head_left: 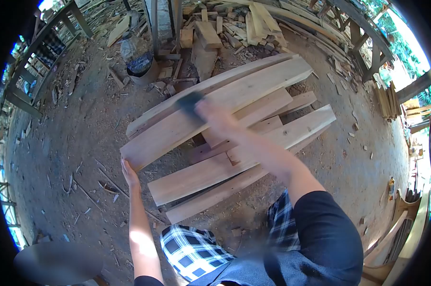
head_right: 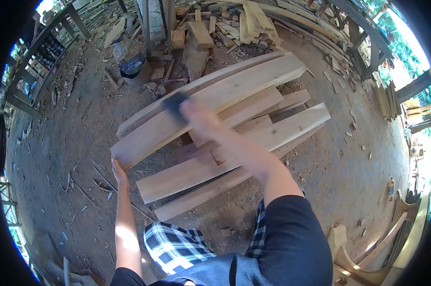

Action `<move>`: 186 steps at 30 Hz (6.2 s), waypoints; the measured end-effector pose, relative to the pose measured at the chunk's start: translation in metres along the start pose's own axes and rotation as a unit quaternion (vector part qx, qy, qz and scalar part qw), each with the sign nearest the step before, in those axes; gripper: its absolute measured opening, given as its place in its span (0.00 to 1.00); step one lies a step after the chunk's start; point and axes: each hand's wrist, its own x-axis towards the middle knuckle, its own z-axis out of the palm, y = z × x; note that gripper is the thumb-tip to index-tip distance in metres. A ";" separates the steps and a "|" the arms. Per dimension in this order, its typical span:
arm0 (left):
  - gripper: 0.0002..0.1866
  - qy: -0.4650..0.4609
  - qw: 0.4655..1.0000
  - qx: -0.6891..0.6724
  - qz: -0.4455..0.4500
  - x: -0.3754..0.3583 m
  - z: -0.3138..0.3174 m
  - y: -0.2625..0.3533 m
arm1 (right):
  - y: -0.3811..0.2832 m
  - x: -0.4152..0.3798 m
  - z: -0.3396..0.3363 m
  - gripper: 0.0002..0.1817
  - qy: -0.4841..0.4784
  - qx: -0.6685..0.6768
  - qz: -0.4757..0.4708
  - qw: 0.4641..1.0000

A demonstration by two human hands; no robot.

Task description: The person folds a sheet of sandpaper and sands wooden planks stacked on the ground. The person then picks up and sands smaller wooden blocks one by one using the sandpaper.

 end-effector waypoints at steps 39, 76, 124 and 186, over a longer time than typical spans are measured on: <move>0.26 -0.126 0.868 0.428 0.217 -0.122 -0.001 -0.010 | 0.161 -0.230 -0.149 0.29 -0.045 -0.343 -0.032 0.938; 0.27 -0.102 0.875 0.453 0.138 -0.114 0.005 -0.006 | 0.095 -0.227 -0.126 0.31 -0.143 -0.168 -0.124 0.967; 0.58 -0.290 0.681 0.575 0.348 -0.125 0.041 0.064 | 0.148 -0.299 -0.117 0.29 0.258 -0.167 0.222 0.925; 0.53 -0.564 0.650 0.481 0.169 -0.167 0.112 0.031 | 0.145 -0.400 -0.059 0.23 0.383 0.331 0.435 0.745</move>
